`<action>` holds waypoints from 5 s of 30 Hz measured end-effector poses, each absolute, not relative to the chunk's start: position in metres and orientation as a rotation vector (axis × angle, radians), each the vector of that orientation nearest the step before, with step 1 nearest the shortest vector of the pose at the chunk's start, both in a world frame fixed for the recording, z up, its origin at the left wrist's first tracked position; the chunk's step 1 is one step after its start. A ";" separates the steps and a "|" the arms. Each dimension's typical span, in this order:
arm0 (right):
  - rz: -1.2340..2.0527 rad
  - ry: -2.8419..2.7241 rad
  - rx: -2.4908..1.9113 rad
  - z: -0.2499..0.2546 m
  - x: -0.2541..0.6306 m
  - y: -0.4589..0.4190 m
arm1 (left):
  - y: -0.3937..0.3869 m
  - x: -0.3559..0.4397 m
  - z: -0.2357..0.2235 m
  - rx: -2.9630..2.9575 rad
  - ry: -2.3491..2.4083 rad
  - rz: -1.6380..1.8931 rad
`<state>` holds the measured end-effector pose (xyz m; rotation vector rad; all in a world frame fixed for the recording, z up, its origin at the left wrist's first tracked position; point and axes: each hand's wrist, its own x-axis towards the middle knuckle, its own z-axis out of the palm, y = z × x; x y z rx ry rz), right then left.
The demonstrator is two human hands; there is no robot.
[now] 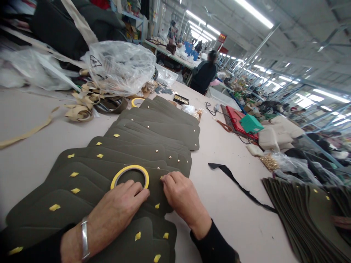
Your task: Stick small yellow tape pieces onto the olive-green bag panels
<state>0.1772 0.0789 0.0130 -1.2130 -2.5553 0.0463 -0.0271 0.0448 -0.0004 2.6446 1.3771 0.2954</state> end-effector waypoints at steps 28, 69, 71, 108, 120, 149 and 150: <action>0.655 -2.065 -1.584 0.037 0.160 0.043 | 0.051 -0.041 0.006 2.474 1.013 0.854; 1.185 -1.507 -1.638 0.001 0.155 0.099 | 0.044 -0.035 0.002 2.583 1.379 0.565; 1.027 -1.708 -1.691 0.004 0.153 0.103 | 0.046 -0.034 0.002 2.581 1.401 0.413; 0.141 -2.351 -1.874 0.020 0.125 0.106 | 0.058 -0.038 -0.005 2.617 1.196 0.731; 0.463 -2.168 -1.053 0.028 0.149 0.052 | 0.053 -0.045 -0.006 2.421 1.214 1.041; 1.201 -1.361 -1.572 0.008 0.155 0.046 | 0.037 -0.031 0.006 2.512 1.097 1.034; 1.249 -1.376 -1.596 0.005 0.160 0.047 | 0.038 -0.031 0.005 2.549 1.156 0.912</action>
